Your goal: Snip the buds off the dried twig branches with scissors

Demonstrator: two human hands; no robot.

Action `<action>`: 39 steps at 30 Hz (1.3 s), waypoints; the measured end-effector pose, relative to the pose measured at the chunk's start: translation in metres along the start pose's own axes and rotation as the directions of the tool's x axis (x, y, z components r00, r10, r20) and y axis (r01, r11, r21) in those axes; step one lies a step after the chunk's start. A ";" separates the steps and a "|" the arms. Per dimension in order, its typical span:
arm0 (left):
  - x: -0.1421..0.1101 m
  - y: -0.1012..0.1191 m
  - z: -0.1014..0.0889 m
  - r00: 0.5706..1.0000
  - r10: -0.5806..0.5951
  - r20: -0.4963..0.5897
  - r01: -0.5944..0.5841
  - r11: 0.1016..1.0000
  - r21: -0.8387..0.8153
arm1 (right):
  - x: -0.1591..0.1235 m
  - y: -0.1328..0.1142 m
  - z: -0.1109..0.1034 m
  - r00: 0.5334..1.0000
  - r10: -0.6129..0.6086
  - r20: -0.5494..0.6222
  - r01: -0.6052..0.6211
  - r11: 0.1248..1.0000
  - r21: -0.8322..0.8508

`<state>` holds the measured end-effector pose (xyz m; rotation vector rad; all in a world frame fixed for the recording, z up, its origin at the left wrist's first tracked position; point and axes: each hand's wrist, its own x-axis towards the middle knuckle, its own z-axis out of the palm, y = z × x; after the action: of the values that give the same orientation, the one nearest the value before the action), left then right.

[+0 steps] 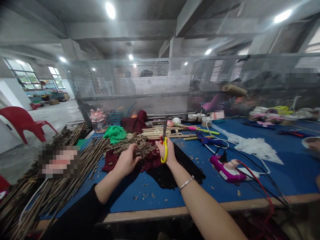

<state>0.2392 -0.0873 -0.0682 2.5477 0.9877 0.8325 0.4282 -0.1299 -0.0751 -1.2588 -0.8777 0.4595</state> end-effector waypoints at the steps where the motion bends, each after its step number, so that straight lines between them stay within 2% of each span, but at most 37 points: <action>1: 0.000 0.001 -0.002 1.000 -0.002 0.011 0.001 0.998 0.067 | -0.002 -0.002 0.001 1.000 -0.030 0.009 0.030 0.999 -0.013; 5: -0.001 0.006 -0.011 0.998 0.011 0.069 -0.028 0.968 0.250 | -0.007 -0.007 0.003 0.991 -0.129 0.027 0.131 0.987 -0.093; 11: 0.002 0.011 -0.009 0.993 0.061 0.098 -0.086 0.957 0.278 | -0.015 -0.017 0.008 0.983 -0.183 0.034 0.185 0.977 -0.109; 15: 0.003 0.009 0.000 0.992 0.109 0.068 -0.119 0.980 0.160 | -0.020 -0.022 0.012 0.984 -0.176 0.031 0.178 0.980 -0.093; 19: 0.001 0.006 0.004 0.997 0.075 0.016 -0.075 0.997 0.024 | -0.020 -0.018 0.014 0.990 -0.114 0.080 0.114 0.993 0.008; 24: 0.000 0.010 0.006 0.998 0.056 -0.040 -0.057 0.998 -0.013 | -0.020 -0.012 0.016 0.988 -0.072 0.135 0.058 0.993 0.106; 29: 0.004 0.008 0.010 0.996 -0.042 -0.080 0.026 0.982 -0.188 | -0.020 -0.013 0.016 0.987 -0.095 0.133 0.090 0.995 0.043; 33: 0.008 0.004 0.007 0.997 -0.078 0.002 0.076 0.960 -0.269 | -0.019 -0.014 0.013 0.979 -0.183 0.094 0.193 0.975 -0.107; 37: 0.012 0.000 0.003 0.986 -0.167 0.000 0.148 0.876 -0.459 | -0.016 -0.016 0.009 0.974 -0.213 0.084 0.224 0.960 -0.166; 39: 0.013 -0.002 0.002 0.954 -0.293 0.059 0.264 0.737 -0.622 | -0.014 -0.016 0.008 0.977 -0.197 0.085 0.208 0.967 -0.148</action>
<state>0.2472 -0.0767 -0.0656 1.7675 0.8829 0.9348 0.4112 -0.1398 -0.0636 -1.2851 -1.1072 0.2765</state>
